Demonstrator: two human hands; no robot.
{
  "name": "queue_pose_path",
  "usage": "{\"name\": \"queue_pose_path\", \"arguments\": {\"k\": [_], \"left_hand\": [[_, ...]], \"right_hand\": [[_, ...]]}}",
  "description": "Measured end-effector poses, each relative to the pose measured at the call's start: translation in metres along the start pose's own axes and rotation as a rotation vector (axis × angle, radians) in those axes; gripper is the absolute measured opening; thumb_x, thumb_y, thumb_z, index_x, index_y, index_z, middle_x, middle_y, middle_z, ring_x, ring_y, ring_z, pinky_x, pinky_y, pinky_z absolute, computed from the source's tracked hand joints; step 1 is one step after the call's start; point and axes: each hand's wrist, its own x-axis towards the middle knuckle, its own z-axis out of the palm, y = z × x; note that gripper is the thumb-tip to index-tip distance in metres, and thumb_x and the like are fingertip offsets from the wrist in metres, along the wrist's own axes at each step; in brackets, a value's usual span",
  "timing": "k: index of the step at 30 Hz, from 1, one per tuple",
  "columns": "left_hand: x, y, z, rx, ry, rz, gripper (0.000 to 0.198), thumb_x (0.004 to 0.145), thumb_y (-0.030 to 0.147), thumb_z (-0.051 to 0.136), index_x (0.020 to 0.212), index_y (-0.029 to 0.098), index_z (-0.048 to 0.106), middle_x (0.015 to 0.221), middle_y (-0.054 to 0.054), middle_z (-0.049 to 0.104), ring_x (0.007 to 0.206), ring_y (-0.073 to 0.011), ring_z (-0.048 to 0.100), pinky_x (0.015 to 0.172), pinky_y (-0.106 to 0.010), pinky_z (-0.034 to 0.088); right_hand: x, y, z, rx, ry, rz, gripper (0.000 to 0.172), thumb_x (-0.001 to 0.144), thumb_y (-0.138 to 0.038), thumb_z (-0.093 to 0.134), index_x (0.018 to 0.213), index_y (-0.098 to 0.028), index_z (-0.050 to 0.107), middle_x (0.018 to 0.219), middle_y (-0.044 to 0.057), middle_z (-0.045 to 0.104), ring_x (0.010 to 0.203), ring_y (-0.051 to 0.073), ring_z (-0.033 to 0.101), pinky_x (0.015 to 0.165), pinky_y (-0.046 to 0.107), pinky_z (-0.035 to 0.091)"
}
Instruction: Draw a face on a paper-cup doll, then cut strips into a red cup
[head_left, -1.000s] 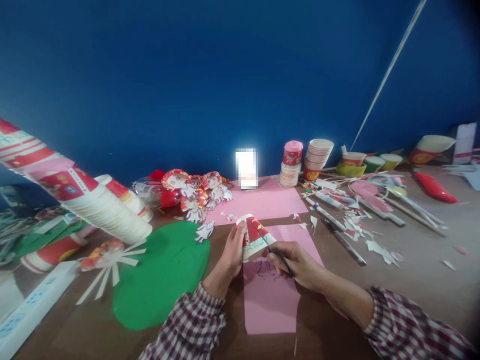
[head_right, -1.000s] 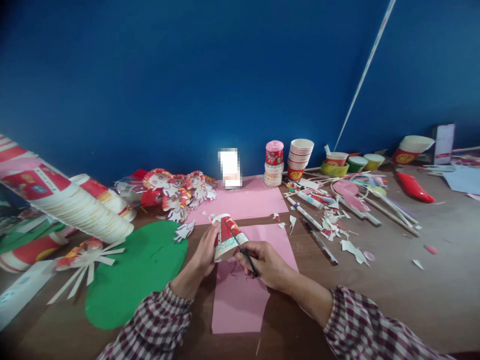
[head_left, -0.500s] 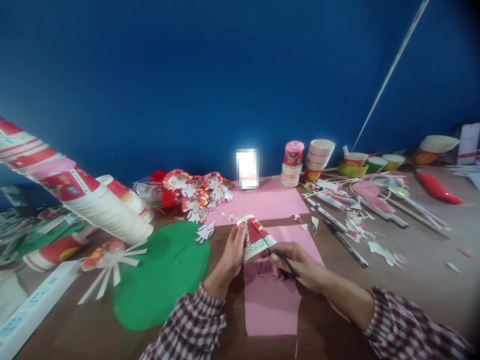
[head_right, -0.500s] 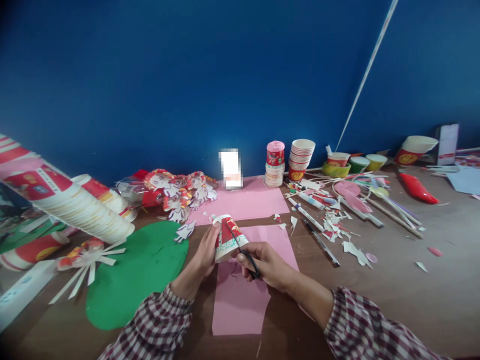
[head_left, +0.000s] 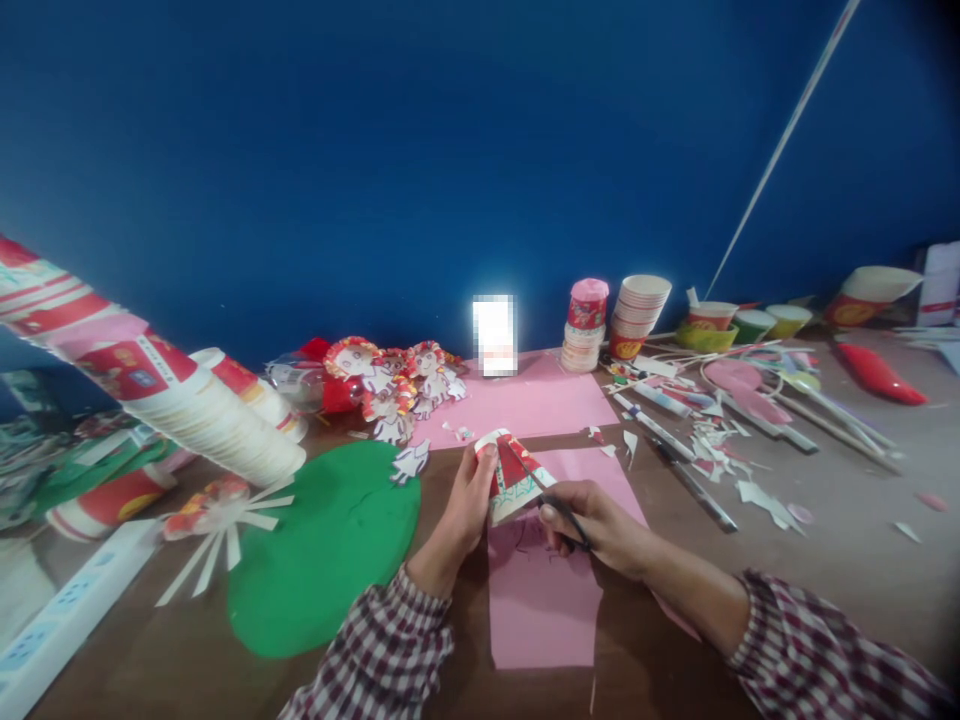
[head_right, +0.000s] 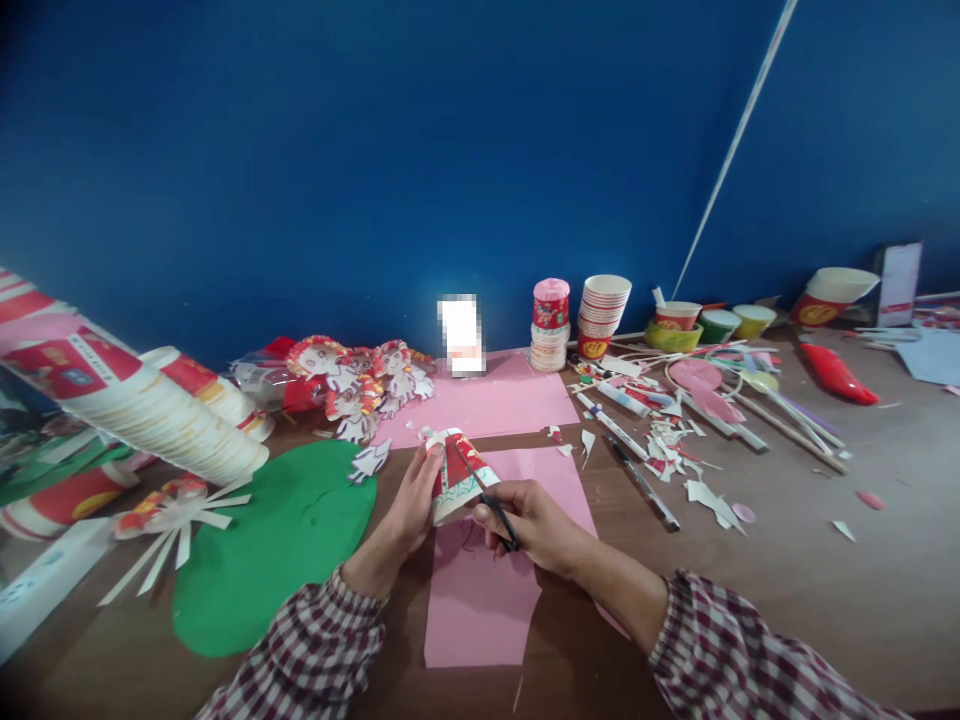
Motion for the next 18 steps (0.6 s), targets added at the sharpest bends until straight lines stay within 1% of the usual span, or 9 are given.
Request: {"name": "queue_pose_path", "arguments": {"k": [5, 8, 10, 14, 18], "left_hand": [[0.003, -0.001, -0.002, -0.043, -0.023, -0.014, 0.037, 0.082, 0.052, 0.051, 0.097, 0.018, 0.056, 0.083, -0.002, 0.061, 0.072, -0.0147, 0.055, 0.069, -0.027, 0.045], [0.003, 0.0, -0.003, -0.061, -0.035, 0.003, 0.035, 0.082, 0.049, 0.052, 0.097, 0.018, 0.056, 0.083, -0.002, 0.06, 0.073, -0.0151, 0.056, 0.069, -0.027, 0.046], [0.002, 0.003, -0.002, -0.069, -0.045, 0.032, 0.032, 0.083, 0.046, 0.052, 0.097, 0.018, 0.056, 0.086, -0.004, 0.06, 0.077, -0.0157, 0.056, 0.072, -0.027, 0.046], [-0.001, 0.009, 0.001, -0.079, -0.071, 0.082, 0.024, 0.084, 0.041, 0.051, 0.094, 0.02, 0.056, 0.087, -0.002, 0.059, 0.081, -0.015, 0.054, 0.076, -0.026, 0.045], [-0.001, 0.011, 0.001, -0.056, -0.083, 0.106, 0.023, 0.084, 0.039, 0.052, 0.093, 0.018, 0.056, 0.082, -0.001, 0.058, 0.077, -0.0141, 0.053, 0.073, -0.025, 0.045]], "right_hand": [[0.001, 0.0, 0.0, -0.007, 0.037, 0.005, 0.041, 0.071, -0.053, 0.067, 0.066, -0.015, 0.055, 0.05, -0.005, 0.048, 0.045, 0.007, 0.045, 0.045, 0.02, 0.037], [0.001, 0.001, -0.002, -0.017, 0.031, -0.002, 0.035, 0.072, -0.047, 0.07, 0.067, -0.015, 0.056, 0.051, -0.006, 0.046, 0.045, 0.006, 0.043, 0.044, 0.019, 0.035], [0.001, 0.002, -0.002, -0.028, 0.033, 0.003, 0.033, 0.071, -0.044, 0.071, 0.067, -0.015, 0.057, 0.051, -0.006, 0.045, 0.045, 0.005, 0.041, 0.043, 0.019, 0.034], [0.001, 0.001, -0.002, -0.031, 0.043, 0.033, 0.033, 0.071, -0.045, 0.07, 0.067, -0.014, 0.057, 0.051, -0.006, 0.045, 0.045, 0.005, 0.04, 0.043, 0.019, 0.032], [0.001, 0.001, -0.002, -0.019, 0.033, 0.03, 0.033, 0.072, -0.044, 0.069, 0.068, -0.014, 0.056, 0.052, -0.006, 0.044, 0.046, 0.005, 0.041, 0.043, 0.019, 0.032]]}}
